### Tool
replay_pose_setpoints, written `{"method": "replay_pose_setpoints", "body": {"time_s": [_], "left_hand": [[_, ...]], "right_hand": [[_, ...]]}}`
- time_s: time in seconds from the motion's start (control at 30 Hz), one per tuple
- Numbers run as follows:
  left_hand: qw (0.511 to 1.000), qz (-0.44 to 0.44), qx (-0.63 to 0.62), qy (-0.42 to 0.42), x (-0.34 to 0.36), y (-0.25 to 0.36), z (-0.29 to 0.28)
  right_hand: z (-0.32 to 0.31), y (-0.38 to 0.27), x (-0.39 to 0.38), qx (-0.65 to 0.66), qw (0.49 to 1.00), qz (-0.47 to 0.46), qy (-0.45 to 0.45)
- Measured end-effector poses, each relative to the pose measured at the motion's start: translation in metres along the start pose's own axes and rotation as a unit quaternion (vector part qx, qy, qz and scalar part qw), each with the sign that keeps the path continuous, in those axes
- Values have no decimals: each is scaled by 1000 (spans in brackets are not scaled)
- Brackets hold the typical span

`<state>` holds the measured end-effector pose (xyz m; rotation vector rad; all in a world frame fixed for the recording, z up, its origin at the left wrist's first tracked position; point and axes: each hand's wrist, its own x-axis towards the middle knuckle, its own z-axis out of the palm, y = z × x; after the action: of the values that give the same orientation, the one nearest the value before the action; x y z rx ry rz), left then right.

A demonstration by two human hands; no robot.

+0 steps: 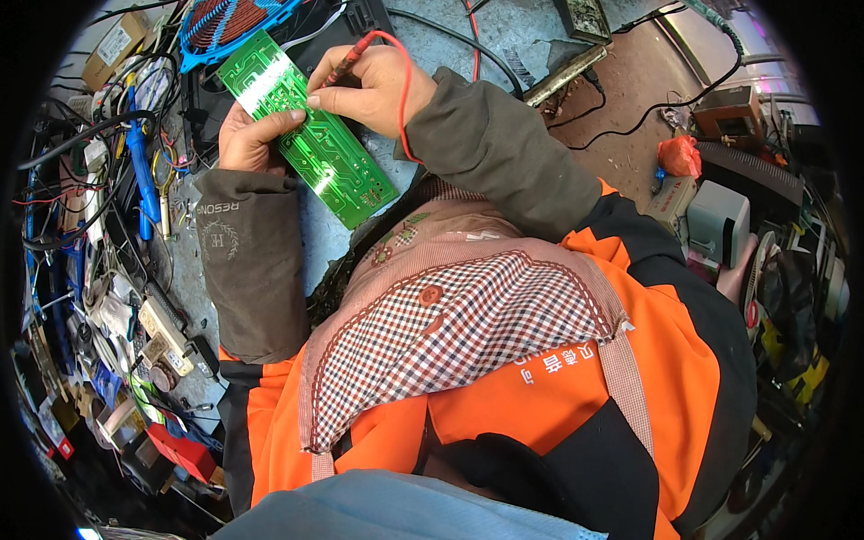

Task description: The person uses a soldering iron to work on a green circuit board, then retrieves a multimeter from a toolbox to test the board with probes. The person continues to solder and test the circuit board.

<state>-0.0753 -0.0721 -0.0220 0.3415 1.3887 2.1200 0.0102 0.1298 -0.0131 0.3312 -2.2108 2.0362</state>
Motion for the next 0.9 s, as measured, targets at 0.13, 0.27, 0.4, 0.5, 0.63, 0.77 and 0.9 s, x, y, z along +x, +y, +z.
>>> {"method": "replay_pose_setpoints", "body": {"time_s": [0.13, 0.27, 0.4, 0.5, 0.63, 0.77, 0.9], "left_hand": [[1000, 5, -6, 4, 0, 0, 2], [1000, 4, 2, 6, 1, -1, 0], [1000, 2, 5, 8, 1, 0, 2], [1000, 4, 6, 12, 0, 1, 2], [1000, 4, 5, -1, 0, 0, 0], [1000, 2, 1, -8, 1, -1, -1], [1000, 1, -4, -1, 1, 0, 1]], "right_hand": [[3, -8, 1, 42, 998, 37, 22], [-1, 1, 3, 34, 999, 26, 9], [-1, -1, 2, 29, 999, 28, 2], [2, 1, 2, 28, 999, 15, 5], [3, 4, 3, -14, 1000, -3, 14], [3, 5, 3, -15, 1000, -15, 9], [3, 6, 3, -19, 1000, -19, 11]]}}
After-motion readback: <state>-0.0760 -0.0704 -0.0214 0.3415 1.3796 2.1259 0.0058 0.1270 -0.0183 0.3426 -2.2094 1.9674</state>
